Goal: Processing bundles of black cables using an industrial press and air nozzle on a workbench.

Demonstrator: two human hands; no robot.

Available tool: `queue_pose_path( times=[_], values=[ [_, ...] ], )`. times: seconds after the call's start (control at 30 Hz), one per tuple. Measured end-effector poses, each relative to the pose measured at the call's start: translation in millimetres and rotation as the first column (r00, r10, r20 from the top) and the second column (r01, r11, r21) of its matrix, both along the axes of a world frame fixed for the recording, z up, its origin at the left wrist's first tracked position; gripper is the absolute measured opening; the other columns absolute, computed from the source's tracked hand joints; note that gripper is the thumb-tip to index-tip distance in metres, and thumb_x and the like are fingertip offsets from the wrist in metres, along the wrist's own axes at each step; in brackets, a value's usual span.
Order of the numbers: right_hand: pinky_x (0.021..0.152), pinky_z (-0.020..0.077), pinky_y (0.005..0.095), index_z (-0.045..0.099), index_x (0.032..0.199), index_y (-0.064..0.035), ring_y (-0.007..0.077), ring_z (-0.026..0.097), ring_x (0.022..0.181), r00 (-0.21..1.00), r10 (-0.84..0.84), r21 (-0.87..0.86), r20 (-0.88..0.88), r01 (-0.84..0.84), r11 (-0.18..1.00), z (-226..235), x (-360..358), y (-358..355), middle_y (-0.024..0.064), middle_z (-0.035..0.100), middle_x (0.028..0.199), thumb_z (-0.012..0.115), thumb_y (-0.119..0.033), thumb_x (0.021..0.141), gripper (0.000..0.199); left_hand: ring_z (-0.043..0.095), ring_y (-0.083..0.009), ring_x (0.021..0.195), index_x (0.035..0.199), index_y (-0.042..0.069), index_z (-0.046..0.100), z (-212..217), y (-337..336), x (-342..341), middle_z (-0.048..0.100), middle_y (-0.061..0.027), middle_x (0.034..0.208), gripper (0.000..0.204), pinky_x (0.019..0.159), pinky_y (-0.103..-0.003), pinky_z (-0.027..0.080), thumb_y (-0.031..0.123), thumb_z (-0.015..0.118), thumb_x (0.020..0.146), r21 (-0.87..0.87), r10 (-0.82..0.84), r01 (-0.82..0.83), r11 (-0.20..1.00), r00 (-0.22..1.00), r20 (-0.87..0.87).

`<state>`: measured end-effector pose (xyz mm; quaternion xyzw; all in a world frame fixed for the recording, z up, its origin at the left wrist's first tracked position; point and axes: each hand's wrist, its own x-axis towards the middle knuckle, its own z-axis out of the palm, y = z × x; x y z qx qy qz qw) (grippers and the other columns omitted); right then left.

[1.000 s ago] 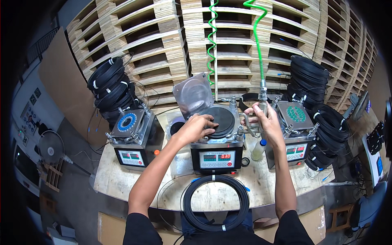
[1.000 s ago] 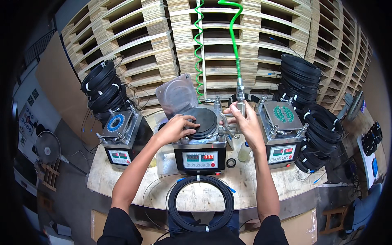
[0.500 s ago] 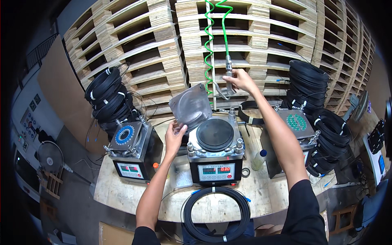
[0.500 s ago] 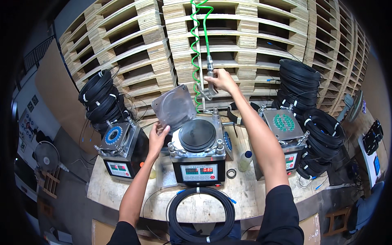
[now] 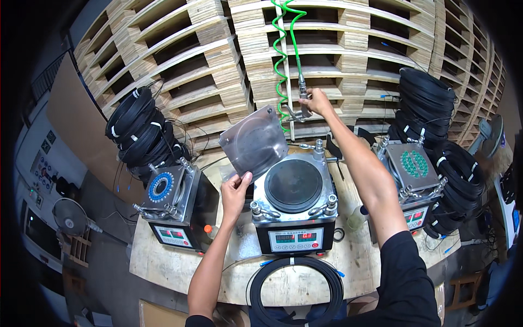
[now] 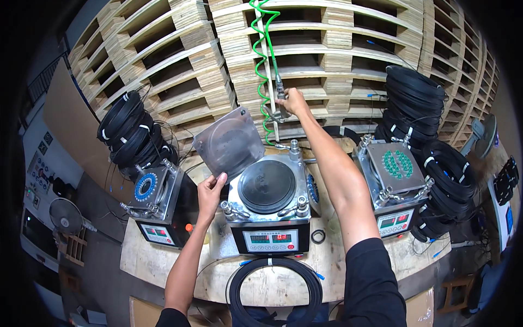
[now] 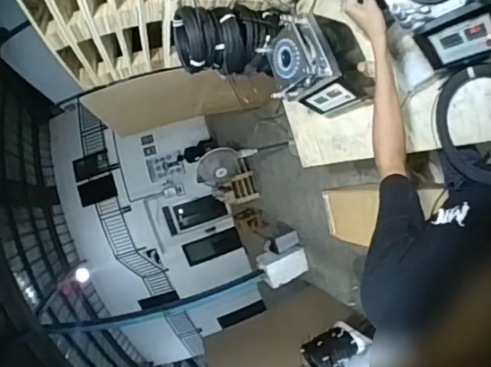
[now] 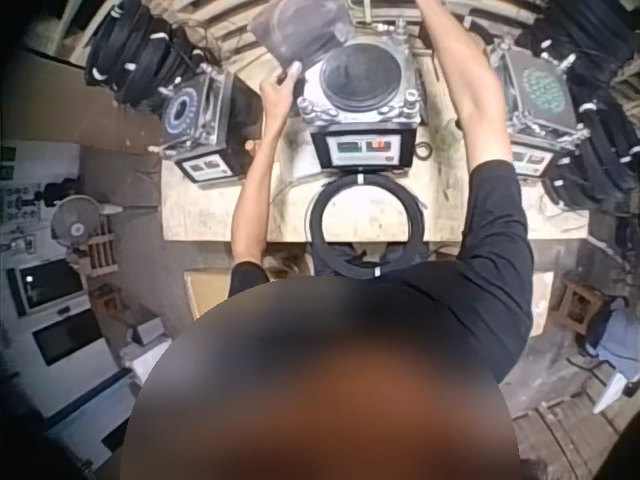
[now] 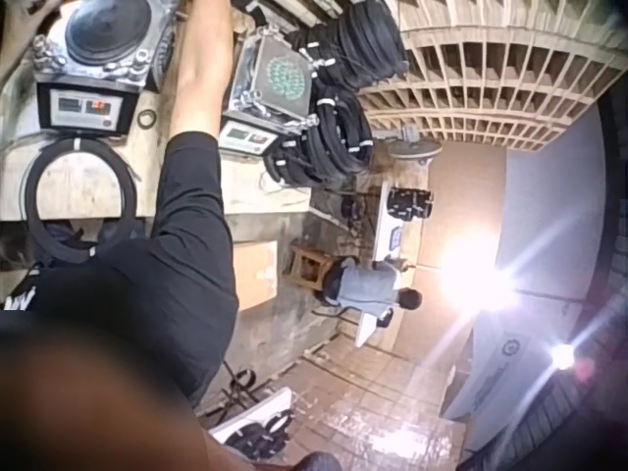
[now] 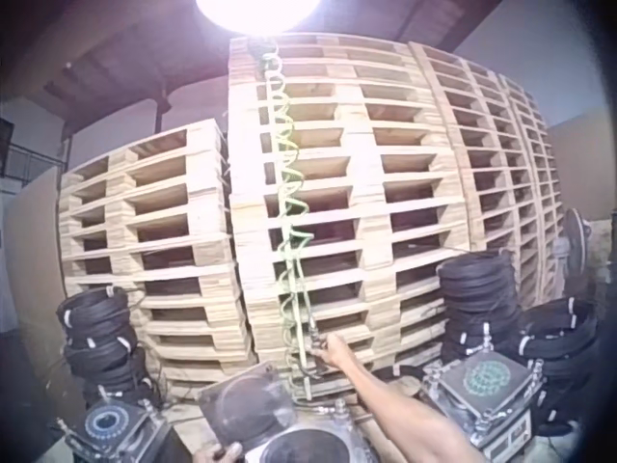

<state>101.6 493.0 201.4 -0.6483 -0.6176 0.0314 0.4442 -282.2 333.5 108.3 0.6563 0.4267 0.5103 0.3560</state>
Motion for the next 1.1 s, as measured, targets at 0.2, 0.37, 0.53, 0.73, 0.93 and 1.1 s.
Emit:
queue_pose_path(
  times=[0.2,0.37,0.53,0.73,0.93,1.1],
  values=[
    [0.077,0.0568,0.0358,0.068,0.129,0.0011,0.0201,0.072,0.082,0.996,0.090,0.117,-0.028,-0.087,0.989,1.7,6.9,-88.8,0.0141,0.077,0.095,0.077,-0.026,0.093,0.045,0.037,-0.0024,0.064,0.067,0.004,0.055,-12.3,10.2,-6.8,0.046,0.0100,0.068,0.047,0.055,-0.027,0.028,0.034,0.074,0.099,0.003,-0.009,0.009,1.000,0.999,0.044],
    [0.088,0.0557,0.0349,0.064,0.135,-0.0042,0.0228,0.072,0.101,0.986,0.072,0.155,-0.149,-0.049,0.987,-24.1,-6.7,-246.5,0.0177,0.073,0.114,0.072,-0.020,0.097,0.041,0.044,-0.0027,0.069,0.083,0.001,0.069,1.1,4.8,-0.6,0.056,0.0079,0.074,0.035,0.060,-0.024,0.034,0.031,0.072,0.100,-0.002,-0.040,0.040,0.999,0.997,0.062],
    [0.106,0.0487,0.0377,0.060,0.138,-0.0005,0.0249,0.064,0.122,0.926,-0.228,0.290,-0.301,0.317,0.903,-96.9,-57.8,-384.8,0.0163,0.066,0.133,0.070,-0.012,0.097,0.044,0.056,-0.0043,0.083,0.111,-0.005,0.075,2.9,1.5,-1.8,0.072,0.0004,0.096,0.031,0.078,-0.023,0.046,0.024,0.070,0.102,-0.017,-0.097,0.100,0.995,0.985,0.144],
    [0.111,0.0435,0.0417,0.038,0.157,-0.0068,0.0320,0.056,0.131,0.800,-0.361,-0.076,-0.479,0.372,0.925,-248.6,-57.0,-435.6,0.0234,0.052,0.149,0.079,-0.019,0.092,0.078,0.052,-0.0034,0.077,0.102,-0.002,0.074,0.0,1.7,3.7,0.066,0.0039,0.087,0.028,0.071,-0.023,0.042,0.025,0.070,0.103,-0.061,-0.103,0.113,0.992,0.985,0.140],
    [0.110,0.0441,0.0405,0.043,0.151,-0.0063,0.0290,0.059,0.128,0.830,-0.318,-0.084,-0.458,0.316,0.945,-252.7,-36.7,-414.2,0.0202,0.059,0.142,0.087,-0.023,0.084,0.083,0.049,-0.0032,0.073,0.099,0.001,0.074,4.8,-9.8,8.9,0.063,0.0051,0.082,0.028,0.065,-0.023,0.039,0.028,0.070,0.103,-0.048,-0.114,0.123,0.991,0.981,0.155],
    [0.100,0.0501,0.0383,0.055,0.137,-0.0008,0.0275,0.066,0.114,0.914,-0.203,0.052,-0.352,0.236,0.970,-203.1,-20.9,-391.1,0.0186,0.068,0.123,0.089,-0.020,0.081,0.068,0.051,-0.0043,0.072,0.097,-0.003,0.074,-1.2,-1.8,3.7,0.063,0.0038,0.078,0.033,0.065,-0.024,0.042,0.030,0.070,0.102,0.010,-0.068,0.067,0.998,0.996,0.057]
  ],
)
